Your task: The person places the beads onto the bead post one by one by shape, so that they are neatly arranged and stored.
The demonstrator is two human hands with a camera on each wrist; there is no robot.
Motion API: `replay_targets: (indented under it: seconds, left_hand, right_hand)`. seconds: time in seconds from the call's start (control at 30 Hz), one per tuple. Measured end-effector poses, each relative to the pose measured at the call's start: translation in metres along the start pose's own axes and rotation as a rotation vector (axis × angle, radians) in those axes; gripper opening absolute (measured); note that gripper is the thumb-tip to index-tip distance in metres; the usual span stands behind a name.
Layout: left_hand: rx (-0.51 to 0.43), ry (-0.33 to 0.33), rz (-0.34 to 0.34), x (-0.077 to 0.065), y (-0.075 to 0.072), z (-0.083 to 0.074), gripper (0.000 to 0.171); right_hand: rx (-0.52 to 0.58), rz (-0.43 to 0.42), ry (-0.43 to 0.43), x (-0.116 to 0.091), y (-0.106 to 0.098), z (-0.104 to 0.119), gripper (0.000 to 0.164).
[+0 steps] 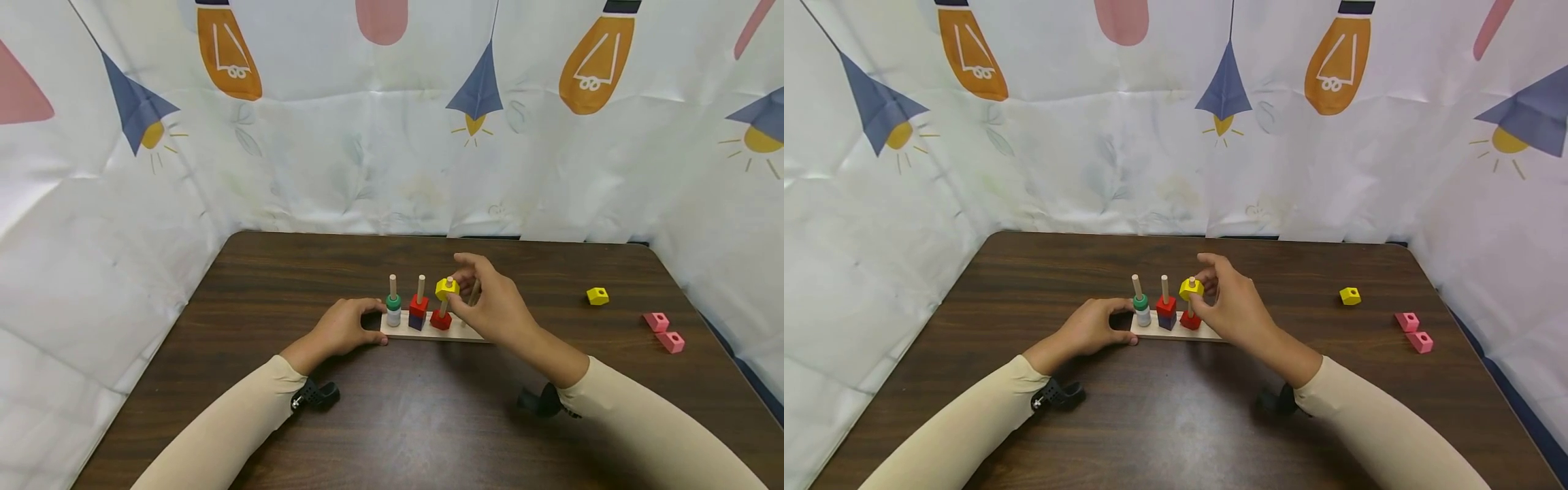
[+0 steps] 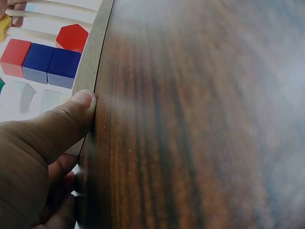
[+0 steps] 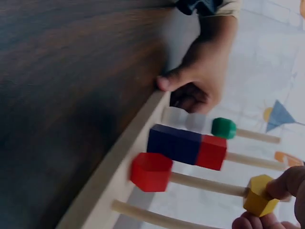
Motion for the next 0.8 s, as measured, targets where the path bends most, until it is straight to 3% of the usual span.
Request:
replay_targets:
  seconds: [0.37, 0.8]
  left_hand:
    - [0.002, 0.000, 0.002, 0.001, 0.001, 0.001, 0.055]
    - [0.003, -0.011, 0.005, 0.001, 0.000, 0.002, 0.055]
  right_hand:
    - [0.203, -0.019, 0.136, -0.007, 0.019, -0.028, 0.095]
    - [0.190, 0.028, 0.189, -0.013, 0.045, -0.050, 0.096]
Point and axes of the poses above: each hand's wrist, its own x-axis towards the middle knuckle, its own y-axis out of the palm, z = x × y, the point moved 8 cm from there along x, towards the middle knuckle, and after that the axes turned 5 degrees about y, right-handed, at the moved point
